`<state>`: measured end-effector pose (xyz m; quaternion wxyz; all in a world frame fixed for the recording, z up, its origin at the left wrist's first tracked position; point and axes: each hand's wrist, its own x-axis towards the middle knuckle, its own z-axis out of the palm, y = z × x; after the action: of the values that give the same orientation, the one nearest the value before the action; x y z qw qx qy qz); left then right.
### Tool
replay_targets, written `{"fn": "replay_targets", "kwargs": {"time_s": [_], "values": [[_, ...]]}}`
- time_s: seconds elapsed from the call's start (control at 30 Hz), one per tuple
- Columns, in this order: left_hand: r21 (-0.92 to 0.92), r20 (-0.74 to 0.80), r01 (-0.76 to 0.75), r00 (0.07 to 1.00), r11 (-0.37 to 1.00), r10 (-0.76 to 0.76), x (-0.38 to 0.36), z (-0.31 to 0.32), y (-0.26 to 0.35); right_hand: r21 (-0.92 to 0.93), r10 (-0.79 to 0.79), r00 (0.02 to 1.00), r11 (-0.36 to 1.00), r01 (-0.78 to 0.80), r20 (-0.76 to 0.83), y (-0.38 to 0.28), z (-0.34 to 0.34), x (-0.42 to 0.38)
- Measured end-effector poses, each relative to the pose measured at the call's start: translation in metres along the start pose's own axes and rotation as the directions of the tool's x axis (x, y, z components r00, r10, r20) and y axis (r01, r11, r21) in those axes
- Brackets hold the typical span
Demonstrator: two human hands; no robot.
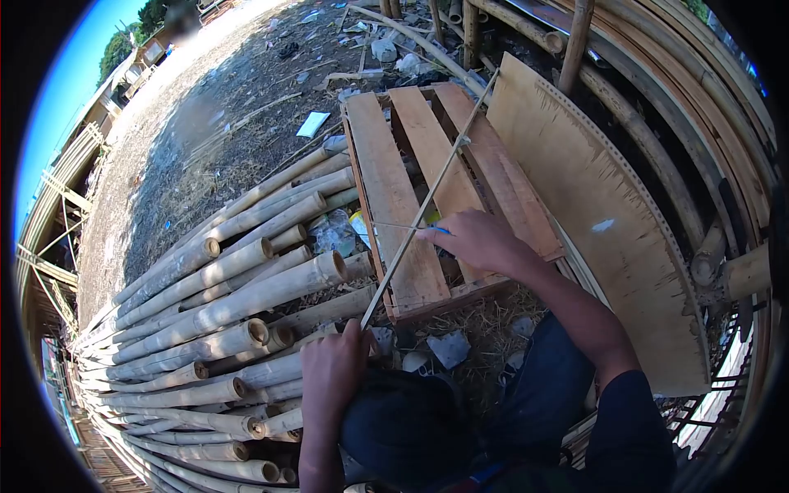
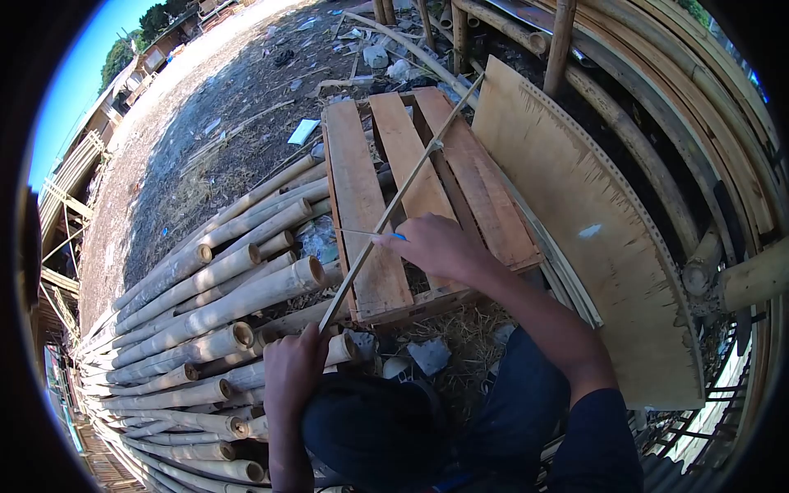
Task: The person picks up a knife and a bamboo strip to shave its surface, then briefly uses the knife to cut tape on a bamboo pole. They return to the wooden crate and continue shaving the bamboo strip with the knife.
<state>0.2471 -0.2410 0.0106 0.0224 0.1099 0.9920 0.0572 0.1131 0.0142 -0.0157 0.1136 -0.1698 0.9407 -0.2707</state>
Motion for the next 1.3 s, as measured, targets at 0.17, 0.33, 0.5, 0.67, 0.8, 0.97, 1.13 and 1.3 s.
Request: {"fn": "replay_targets", "kwargs": {"time_s": [0.17,0.33,0.5,0.67,0.8,0.97,1.13,1.3], "values": [[0.043,0.016,-0.008,1.000,0.999,0.007,-0.004,0.001,0.004,-0.047,-0.139,0.989,0.989,0.141,0.054,-0.025,0.013,-0.021],[0.042,0.019,-0.027,0.999,0.999,0.026,-0.006,0.004,0.003,-0.132,0.079,0.988,0.987,-0.097,-0.133,0.024,0.002,0.010],[0.008,0.042,-0.035,0.998,0.999,0.035,-0.005,0.003,0.005,-0.118,0.187,0.977,0.973,-0.199,-0.106,0.010,-0.007,0.000],[-0.045,0.078,-0.013,0.997,0.999,0.016,-0.004,0.003,0.001,0.029,-0.009,0.988,1.000,0.004,0.154,-0.027,0.006,-0.022],[-0.080,0.095,0.007,0.995,0.997,0.000,-0.004,0.004,-0.002,-0.078,0.111,0.993,0.991,-0.109,0.032,0.010,-0.012,0.001],[-0.122,0.098,0.020,0.995,0.992,-0.008,-0.001,0.004,-0.003,-0.174,0.157,0.971,0.966,-0.189,-0.181,0.022,-0.006,0.008],[-0.324,0.157,0.097,0.986,0.941,-0.048,-0.002,0.008,-0.010,-0.040,-0.032,0.998,0.999,0.034,0.054,-0.018,0.021,-0.012],[-0.269,0.132,0.105,0.989,0.957,-0.071,-0.004,0.006,-0.007,-0.156,-0.044,0.994,0.987,0.027,-0.105,0.026,0.001,0.019]]}}
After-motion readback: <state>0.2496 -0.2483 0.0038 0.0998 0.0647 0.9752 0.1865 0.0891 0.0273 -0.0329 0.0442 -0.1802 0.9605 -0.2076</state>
